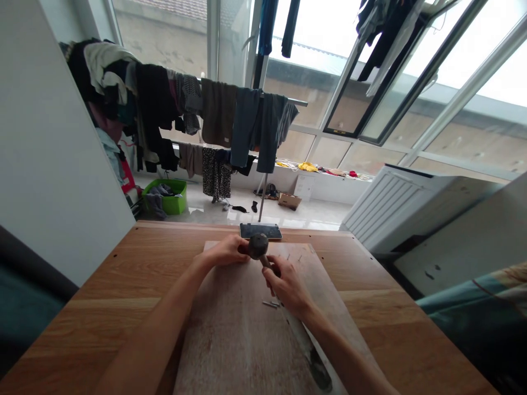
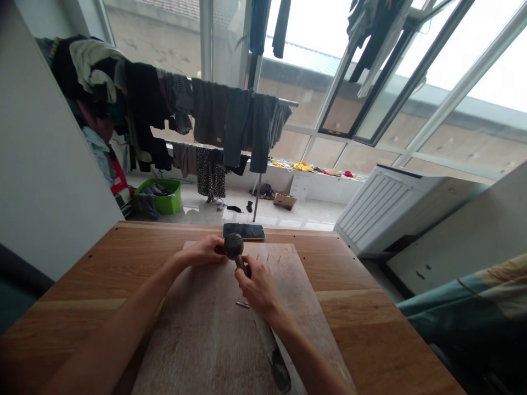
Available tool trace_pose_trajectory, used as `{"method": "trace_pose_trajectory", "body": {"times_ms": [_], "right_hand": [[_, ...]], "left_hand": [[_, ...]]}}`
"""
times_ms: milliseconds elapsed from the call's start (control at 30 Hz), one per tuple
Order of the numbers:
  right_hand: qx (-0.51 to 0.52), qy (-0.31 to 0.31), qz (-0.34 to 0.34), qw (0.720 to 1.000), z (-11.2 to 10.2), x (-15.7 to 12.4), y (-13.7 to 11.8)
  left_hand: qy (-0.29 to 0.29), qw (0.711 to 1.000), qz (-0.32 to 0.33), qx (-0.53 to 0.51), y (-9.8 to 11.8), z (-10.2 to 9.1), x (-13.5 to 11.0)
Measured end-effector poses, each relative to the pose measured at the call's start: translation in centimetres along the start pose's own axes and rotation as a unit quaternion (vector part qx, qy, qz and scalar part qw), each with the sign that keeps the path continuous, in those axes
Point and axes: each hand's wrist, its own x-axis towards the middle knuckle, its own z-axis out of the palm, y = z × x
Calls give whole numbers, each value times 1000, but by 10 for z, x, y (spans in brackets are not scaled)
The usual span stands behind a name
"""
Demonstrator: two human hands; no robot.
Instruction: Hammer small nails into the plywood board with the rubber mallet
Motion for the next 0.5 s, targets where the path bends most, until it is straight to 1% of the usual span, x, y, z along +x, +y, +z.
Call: {"method": "trace_pose_trajectory", "body": {"times_ms": [167, 300, 400, 500], "right_hand": [[-8, 5, 5, 1000, 2, 0, 3], [6, -9, 7, 1000, -6, -9, 3], [27, -10, 12, 1000, -19, -24, 6], [37, -21, 31, 999, -32, -41, 15]], "left_hand": [[3, 1000, -5, 9, 0, 1, 2], [8, 999, -37, 19, 5, 0, 0], [12, 995, -74, 69, 16, -5, -6], [-9, 984, -79, 157, 39, -10, -13]]}}
